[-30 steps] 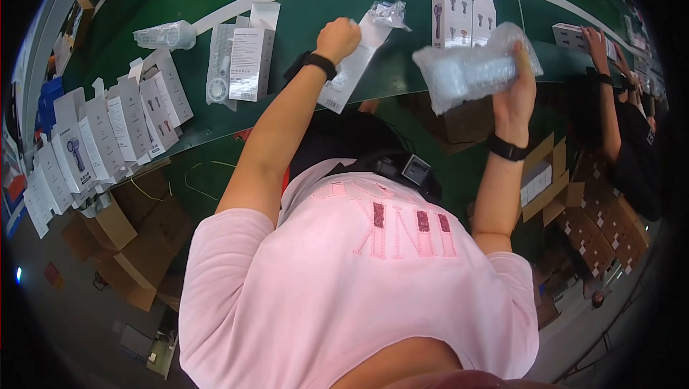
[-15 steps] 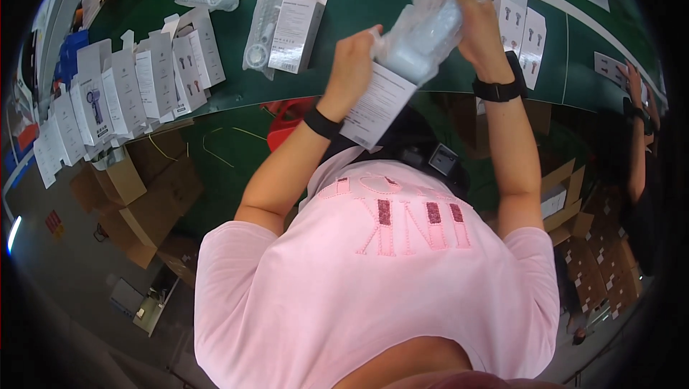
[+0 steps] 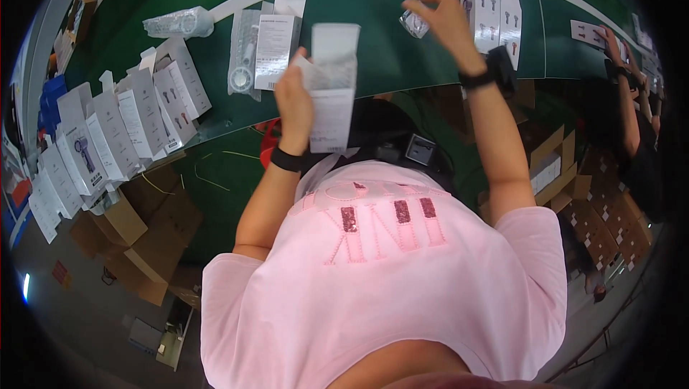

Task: Packaging bubble-wrapped products into cardboard boxes on a factory assembly line.

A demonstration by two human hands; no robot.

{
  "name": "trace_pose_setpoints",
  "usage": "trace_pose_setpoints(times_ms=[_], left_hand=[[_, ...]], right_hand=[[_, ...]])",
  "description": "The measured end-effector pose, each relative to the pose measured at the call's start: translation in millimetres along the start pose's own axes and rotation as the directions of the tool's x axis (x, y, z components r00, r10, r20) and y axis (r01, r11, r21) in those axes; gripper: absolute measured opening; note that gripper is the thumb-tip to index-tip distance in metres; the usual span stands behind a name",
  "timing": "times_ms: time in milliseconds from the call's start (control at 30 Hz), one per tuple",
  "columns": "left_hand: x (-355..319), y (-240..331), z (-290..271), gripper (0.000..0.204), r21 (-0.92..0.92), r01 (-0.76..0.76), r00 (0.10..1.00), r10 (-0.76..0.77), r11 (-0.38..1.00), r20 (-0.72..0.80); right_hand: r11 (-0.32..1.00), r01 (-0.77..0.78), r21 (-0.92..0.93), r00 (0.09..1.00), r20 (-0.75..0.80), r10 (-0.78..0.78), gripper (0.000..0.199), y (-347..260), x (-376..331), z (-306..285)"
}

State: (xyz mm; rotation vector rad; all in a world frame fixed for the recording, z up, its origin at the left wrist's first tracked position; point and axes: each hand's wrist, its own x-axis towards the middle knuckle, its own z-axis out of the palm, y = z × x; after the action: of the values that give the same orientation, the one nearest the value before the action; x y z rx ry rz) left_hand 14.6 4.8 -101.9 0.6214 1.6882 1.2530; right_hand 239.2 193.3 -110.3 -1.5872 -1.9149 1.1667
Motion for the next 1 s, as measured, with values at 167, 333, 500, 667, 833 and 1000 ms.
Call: trace_pose_setpoints(times_ms=[167,333,500,667,833,1000], left_hand=[[20.5,42.3,2.0,0.042,-0.115,-0.055,0.998,0.056,0.992,0.005],[6.8,88.2,7.3,0.044,-0.483,0.195,0.979,-0.140,0.854,0.147],[-13.8,109.7,14.4,0.044,-0.462,0.368,0.909,-0.208,0.807,0.362],[-22.4,113.6,1.7,0.043,-0.449,0.332,0.887,-0.113,0.829,0.448],[-17.2,126.6,-3.7,0.044,-0.380,0.179,0.924,-0.022,0.907,0.382],[-19.2,120.9,-5.0,0.048,-0.285,-0.050,0.906,0.163,0.957,0.391]], right_hand=[[0.908,0.027,-0.418,0.998,-0.037,-0.047,0.039,126.2,20.5,39.1],[0.830,-0.116,0.545,0.977,0.215,-0.005,0.014,-53.2,18.3,-54.1],[0.940,-0.109,0.324,0.913,0.406,-0.034,0.014,-232.6,-60.0,-61.9],[0.886,0.345,-0.309,0.826,0.548,-0.131,0.017,-239.4,-53.1,-45.3],[0.714,0.672,-0.197,0.659,0.598,-0.456,0.015,-230.4,-43.8,-31.3],[0.933,0.309,-0.184,0.210,0.970,0.122,0.031,-272.2,-40.2,-44.2]])
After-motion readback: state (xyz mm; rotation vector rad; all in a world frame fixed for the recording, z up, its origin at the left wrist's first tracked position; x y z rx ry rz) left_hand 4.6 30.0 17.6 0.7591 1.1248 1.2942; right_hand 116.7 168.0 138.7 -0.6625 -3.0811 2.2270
